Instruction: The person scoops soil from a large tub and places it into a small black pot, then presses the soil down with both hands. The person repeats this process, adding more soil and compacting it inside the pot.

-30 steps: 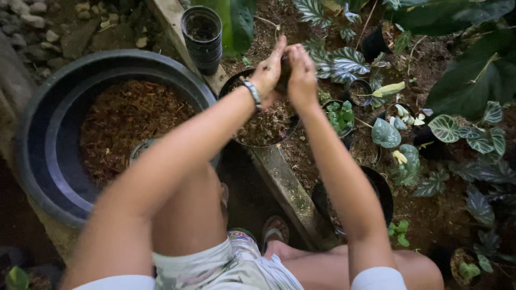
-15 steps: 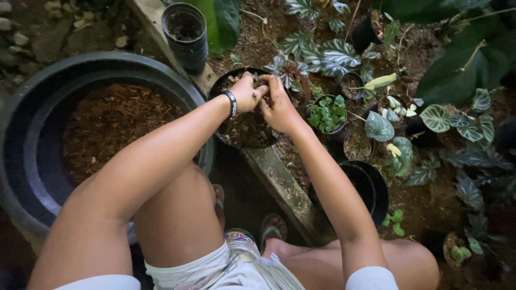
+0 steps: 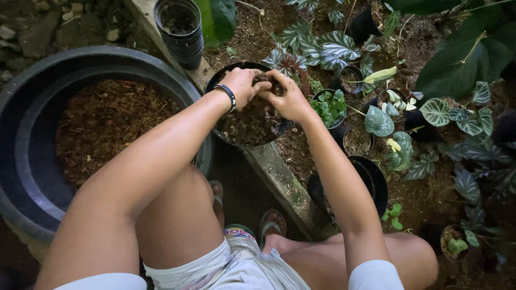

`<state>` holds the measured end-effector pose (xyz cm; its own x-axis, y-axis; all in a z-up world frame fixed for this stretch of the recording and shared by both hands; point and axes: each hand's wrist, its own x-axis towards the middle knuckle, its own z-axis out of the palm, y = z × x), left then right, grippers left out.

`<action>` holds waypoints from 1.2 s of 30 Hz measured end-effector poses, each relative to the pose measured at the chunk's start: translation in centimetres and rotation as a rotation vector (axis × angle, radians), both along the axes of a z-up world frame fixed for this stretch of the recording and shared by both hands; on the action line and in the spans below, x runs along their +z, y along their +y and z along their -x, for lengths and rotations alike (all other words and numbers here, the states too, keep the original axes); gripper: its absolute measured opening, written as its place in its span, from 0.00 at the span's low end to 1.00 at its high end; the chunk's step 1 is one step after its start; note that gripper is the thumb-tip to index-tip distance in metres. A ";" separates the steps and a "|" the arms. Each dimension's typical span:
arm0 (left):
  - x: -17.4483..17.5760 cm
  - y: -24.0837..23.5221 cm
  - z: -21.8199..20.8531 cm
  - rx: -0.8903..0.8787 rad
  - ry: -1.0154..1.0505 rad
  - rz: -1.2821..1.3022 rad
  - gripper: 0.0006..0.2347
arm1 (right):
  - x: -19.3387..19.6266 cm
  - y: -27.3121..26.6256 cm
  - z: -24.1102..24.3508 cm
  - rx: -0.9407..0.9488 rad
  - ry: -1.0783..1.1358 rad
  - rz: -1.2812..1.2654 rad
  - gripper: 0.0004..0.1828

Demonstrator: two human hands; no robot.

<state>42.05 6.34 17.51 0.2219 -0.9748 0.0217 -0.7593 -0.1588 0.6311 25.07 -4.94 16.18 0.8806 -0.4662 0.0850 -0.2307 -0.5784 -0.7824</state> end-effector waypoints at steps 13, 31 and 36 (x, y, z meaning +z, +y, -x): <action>-2.0 -0.2 -2.6 0.048 0.032 -0.001 0.14 | 2.4 1.2 -0.2 0.059 -0.096 0.078 0.19; -4.3 -0.3 -4.3 -0.059 -0.174 -0.142 0.16 | 1.7 1.9 0.5 0.020 0.086 0.099 0.21; -1.5 0.8 -3.9 0.019 -0.056 -0.034 0.20 | 1.5 1.3 0.5 0.010 -0.038 0.194 0.17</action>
<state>45.92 7.16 16.04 0.2402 -0.9707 0.0018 -0.7895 -0.1942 0.5822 24.52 -3.66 17.63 0.8795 -0.4294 0.2054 -0.1971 -0.7214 -0.6639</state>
